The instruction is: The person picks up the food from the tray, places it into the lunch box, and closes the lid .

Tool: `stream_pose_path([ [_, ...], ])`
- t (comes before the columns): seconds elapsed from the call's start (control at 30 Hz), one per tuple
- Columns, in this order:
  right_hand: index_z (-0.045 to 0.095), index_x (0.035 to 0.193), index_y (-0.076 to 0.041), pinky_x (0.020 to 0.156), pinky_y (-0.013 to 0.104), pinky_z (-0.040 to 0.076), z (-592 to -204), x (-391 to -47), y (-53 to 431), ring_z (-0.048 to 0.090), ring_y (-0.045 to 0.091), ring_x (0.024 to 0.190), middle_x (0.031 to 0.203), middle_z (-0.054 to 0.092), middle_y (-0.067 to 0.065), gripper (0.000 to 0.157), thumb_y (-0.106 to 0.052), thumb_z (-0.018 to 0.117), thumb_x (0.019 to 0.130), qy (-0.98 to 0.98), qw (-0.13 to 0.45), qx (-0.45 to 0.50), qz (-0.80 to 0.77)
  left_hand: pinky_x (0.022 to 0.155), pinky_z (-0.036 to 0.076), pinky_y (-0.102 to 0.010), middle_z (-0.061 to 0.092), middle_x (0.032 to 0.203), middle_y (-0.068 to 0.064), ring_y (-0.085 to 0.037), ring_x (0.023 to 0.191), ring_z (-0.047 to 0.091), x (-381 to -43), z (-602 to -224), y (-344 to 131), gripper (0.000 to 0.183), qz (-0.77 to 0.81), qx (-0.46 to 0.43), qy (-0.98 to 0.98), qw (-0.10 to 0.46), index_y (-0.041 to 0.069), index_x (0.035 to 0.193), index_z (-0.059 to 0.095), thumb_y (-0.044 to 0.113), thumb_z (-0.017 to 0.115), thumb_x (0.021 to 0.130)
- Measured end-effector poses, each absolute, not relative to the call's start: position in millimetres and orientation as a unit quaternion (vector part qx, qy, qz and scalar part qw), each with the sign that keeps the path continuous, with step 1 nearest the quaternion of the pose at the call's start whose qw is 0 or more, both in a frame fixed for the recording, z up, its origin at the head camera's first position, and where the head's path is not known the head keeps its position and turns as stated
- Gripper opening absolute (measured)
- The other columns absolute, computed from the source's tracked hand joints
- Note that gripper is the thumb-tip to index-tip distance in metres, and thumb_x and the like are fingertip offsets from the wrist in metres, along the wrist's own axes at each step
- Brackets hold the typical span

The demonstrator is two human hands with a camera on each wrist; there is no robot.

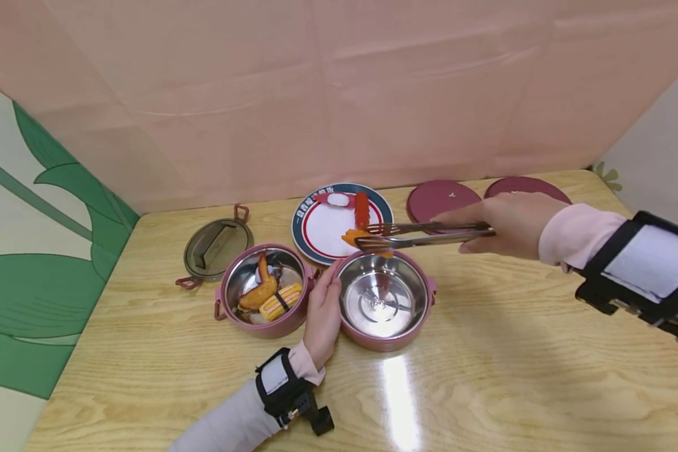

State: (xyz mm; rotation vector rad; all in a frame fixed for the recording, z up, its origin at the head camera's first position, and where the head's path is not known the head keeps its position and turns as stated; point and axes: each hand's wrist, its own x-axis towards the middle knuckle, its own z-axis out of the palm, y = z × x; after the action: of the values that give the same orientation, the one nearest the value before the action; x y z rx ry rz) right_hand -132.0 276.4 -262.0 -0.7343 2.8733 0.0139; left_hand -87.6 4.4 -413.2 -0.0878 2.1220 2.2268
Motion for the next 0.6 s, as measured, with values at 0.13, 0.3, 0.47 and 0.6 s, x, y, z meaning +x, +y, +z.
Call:
stream_pose_path([
  [0.13,0.052,0.137,-0.039,0.050,0.019,0.036,-264,-126,279,0.041,0.002,0.054,0.069,0.054,-0.016,0.063,-0.039,0.076,0.079,0.964,0.096,-0.249,0.004,0.120,0.027,-0.039,0.041,0.152,-0.010,-0.020,0.142,0.035,-88,-413,5,0.045,0.721,-0.023,0.692,0.031,0.005,0.146,0.040,0.008,0.034,0.102],
  [0.3,0.054,0.136,-0.039,0.048,0.017,0.035,-264,-118,281,0.040,-0.002,0.050,0.080,0.066,-0.019,0.062,-0.035,0.077,0.079,0.964,0.091,-0.251,-0.008,0.120,0.027,-0.039,0.041,0.152,-0.011,-0.020,0.142,0.034,-88,-413,5,0.045,0.718,-0.018,0.696,0.027,0.004,0.146,0.040,0.006,0.034,0.101],
  [0.47,0.058,0.132,-0.038,0.052,0.019,0.041,-264,-113,285,0.044,-0.008,0.055,0.089,0.070,-0.019,0.058,-0.035,0.078,0.077,0.961,0.078,-0.264,-0.005,0.121,0.025,-0.039,0.040,0.152,-0.012,-0.021,0.143,0.033,-88,-413,5,0.045,0.713,-0.015,0.700,0.022,0.003,0.145,0.040,0.005,0.034,0.101],
  [0.6,0.063,0.127,-0.035,0.056,0.021,0.046,-267,-111,287,0.047,-0.011,0.061,0.087,0.070,-0.022,0.055,-0.035,0.080,0.075,0.957,0.059,-0.284,-0.001,0.121,0.024,-0.039,0.039,0.153,-0.011,-0.021,0.143,0.033,-88,-413,5,0.045,0.715,-0.015,0.699,0.025,0.004,0.146,0.039,0.005,0.033,0.101],
])
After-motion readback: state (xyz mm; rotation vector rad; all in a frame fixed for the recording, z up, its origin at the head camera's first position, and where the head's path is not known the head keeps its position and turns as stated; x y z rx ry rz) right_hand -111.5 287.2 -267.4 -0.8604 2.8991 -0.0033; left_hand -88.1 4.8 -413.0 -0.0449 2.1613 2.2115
